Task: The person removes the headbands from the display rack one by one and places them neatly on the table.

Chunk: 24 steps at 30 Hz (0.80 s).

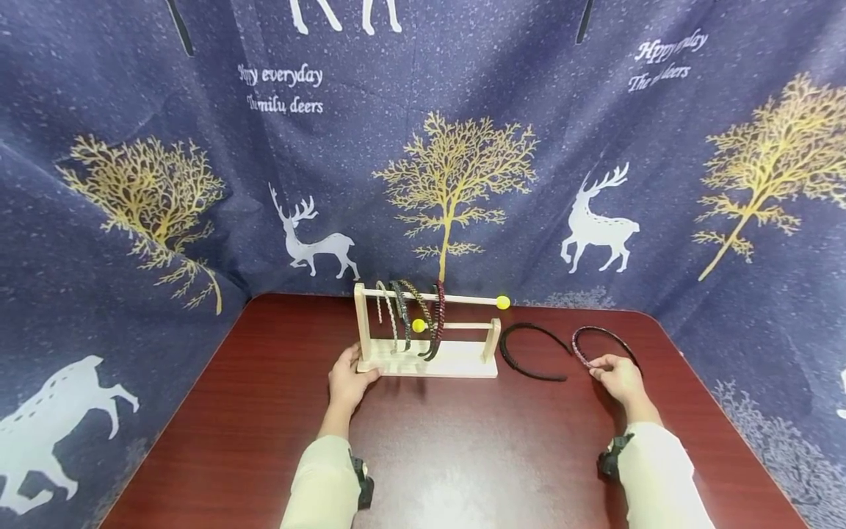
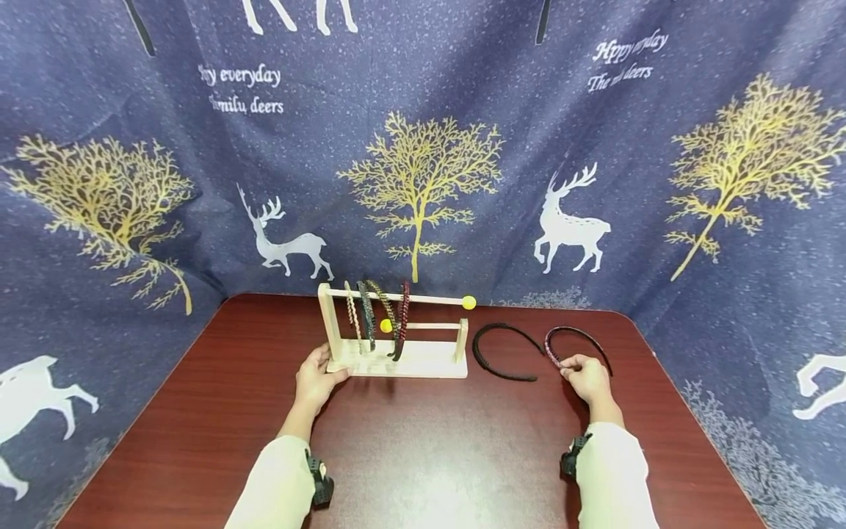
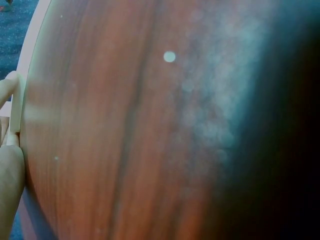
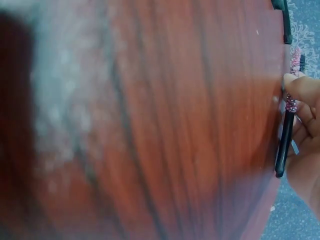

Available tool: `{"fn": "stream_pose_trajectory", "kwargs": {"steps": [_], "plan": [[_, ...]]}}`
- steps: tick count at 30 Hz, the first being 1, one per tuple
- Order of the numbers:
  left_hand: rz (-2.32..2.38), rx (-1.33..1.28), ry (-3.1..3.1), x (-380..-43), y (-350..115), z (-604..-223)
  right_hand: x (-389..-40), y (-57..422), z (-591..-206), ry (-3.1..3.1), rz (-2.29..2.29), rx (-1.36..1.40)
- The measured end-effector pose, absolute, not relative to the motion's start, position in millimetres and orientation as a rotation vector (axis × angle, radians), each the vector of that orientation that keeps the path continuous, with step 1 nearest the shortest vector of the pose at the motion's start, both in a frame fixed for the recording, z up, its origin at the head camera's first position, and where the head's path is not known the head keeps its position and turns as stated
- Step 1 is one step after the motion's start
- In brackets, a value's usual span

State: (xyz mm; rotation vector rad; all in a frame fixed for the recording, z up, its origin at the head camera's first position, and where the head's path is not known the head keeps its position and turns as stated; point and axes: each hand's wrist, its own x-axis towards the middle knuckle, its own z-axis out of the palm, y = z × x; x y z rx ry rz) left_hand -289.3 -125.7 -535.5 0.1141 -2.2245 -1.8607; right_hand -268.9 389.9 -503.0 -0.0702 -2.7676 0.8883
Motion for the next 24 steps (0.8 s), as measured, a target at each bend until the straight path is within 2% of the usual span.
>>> {"fn": "stream_pose_trajectory", "kwargs": {"steps": [15, 24], "plan": [[-1.875, 0.100, -2.204, -285, -122, -530, -272, 397, -507, -2.760, 0.829, -0.052], [-1.864, 0.122, -2.211, -287, -124, -533, -268, 382, -488, -2.707, 0.981, -0.030]]}}
